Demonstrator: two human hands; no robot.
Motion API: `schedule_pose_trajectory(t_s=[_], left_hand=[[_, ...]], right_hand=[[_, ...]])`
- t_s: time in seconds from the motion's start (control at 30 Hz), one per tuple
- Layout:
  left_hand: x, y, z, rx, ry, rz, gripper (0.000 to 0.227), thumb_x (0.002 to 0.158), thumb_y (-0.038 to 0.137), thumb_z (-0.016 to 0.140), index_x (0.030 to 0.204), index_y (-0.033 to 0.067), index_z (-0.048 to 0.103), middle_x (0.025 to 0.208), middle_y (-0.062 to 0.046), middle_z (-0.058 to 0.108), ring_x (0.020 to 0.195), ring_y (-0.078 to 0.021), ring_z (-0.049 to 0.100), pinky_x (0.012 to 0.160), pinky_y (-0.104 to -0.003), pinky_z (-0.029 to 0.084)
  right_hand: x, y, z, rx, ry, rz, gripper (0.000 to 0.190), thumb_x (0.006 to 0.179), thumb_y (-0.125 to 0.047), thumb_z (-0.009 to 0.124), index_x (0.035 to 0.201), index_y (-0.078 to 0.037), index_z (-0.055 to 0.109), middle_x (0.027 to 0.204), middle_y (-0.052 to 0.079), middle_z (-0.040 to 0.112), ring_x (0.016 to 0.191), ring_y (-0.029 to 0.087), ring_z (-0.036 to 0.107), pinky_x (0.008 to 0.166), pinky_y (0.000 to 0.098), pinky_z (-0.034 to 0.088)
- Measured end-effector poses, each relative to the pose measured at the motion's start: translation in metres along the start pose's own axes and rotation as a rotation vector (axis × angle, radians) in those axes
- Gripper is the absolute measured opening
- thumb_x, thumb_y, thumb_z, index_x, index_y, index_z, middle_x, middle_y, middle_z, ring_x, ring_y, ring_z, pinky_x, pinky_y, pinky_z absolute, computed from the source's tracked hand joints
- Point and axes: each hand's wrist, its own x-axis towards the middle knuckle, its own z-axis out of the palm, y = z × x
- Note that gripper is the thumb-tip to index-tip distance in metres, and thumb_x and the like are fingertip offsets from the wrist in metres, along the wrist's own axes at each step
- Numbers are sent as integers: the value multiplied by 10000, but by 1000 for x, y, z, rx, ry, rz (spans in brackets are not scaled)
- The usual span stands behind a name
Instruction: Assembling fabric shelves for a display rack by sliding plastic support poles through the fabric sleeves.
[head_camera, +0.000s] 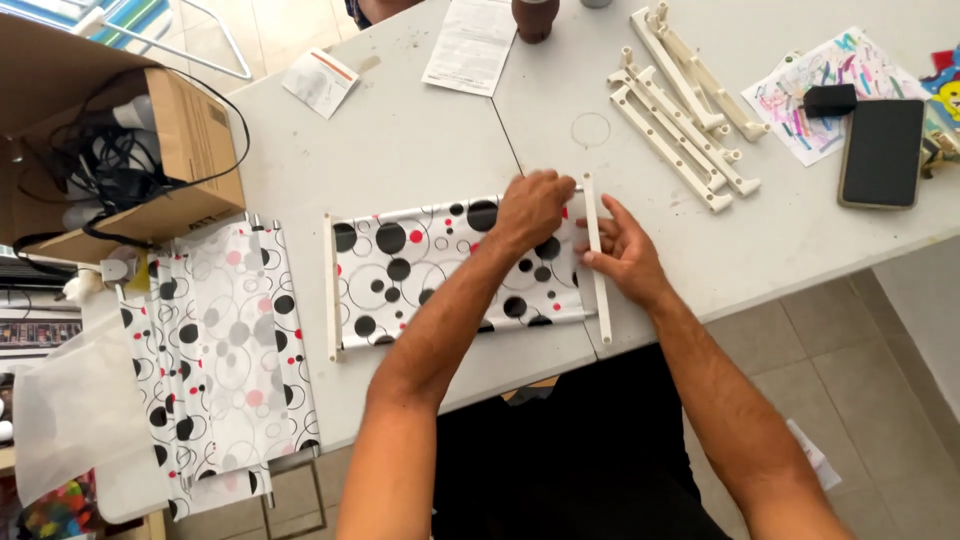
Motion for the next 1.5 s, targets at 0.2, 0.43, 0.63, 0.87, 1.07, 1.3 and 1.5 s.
schedule_pose_trajectory(t_s=[0.2,0.43,0.63,0.87,1.07,1.3,1.5], left_hand=[[-25,27,-12,90,189,-144,369,930,149,725,1286,141,628,1178,-101,628,1176,-308,617,1057,-522,454],[-109,66,17,38,-84,50,192,863,274,763,1028,183,723,1032,-42,645,1035,-249,636,957,-443,488],[-119,70,25,36,-82,52,193,956,138,640,1143,156,684,1126,-99,601,1183,-304,599,1096,-540,402],[-108,69,51,113,50,117,164,959,68,505,953,145,650,928,-44,528,962,-230,574,993,-452,404],[-104,80,35,51,131,62,125,899,49,517,888,114,622,903,-62,513,917,-244,543,952,-439,389],[-102,81,45,47,204,121,193,965,39,453,892,116,614,910,-47,482,953,-240,523,968,-415,366],[-99,79,49,82,233,172,217,973,30,442,885,109,624,907,-50,491,963,-229,530,978,-420,359]], right_hand=[[-2,34,-9,-87,133,-125,960,793,138,733,1606,-22,248,1538,227,443,1298,292,563,1068,385,526],[-10,24,3,-162,224,-132,808,850,154,717,1544,3,330,1511,229,457,1364,349,519,1116,445,497],[-53,-19,10,-625,329,45,249,883,-233,861,1026,-128,685,746,24,642,595,121,581,544,261,492],[-74,0,4,-885,175,-38,440,748,-328,929,1027,-165,631,691,16,669,521,179,543,534,301,449],[-67,-11,3,-675,150,-17,492,841,-149,884,1213,-44,578,919,188,740,623,210,651,549,318,499],[-65,8,-25,-385,66,63,616,850,-37,829,1362,18,491,1033,231,675,761,226,694,648,329,596],[-64,14,-29,-323,40,14,601,908,-85,783,1385,11,430,1023,216,650,698,177,667,610,290,587]])
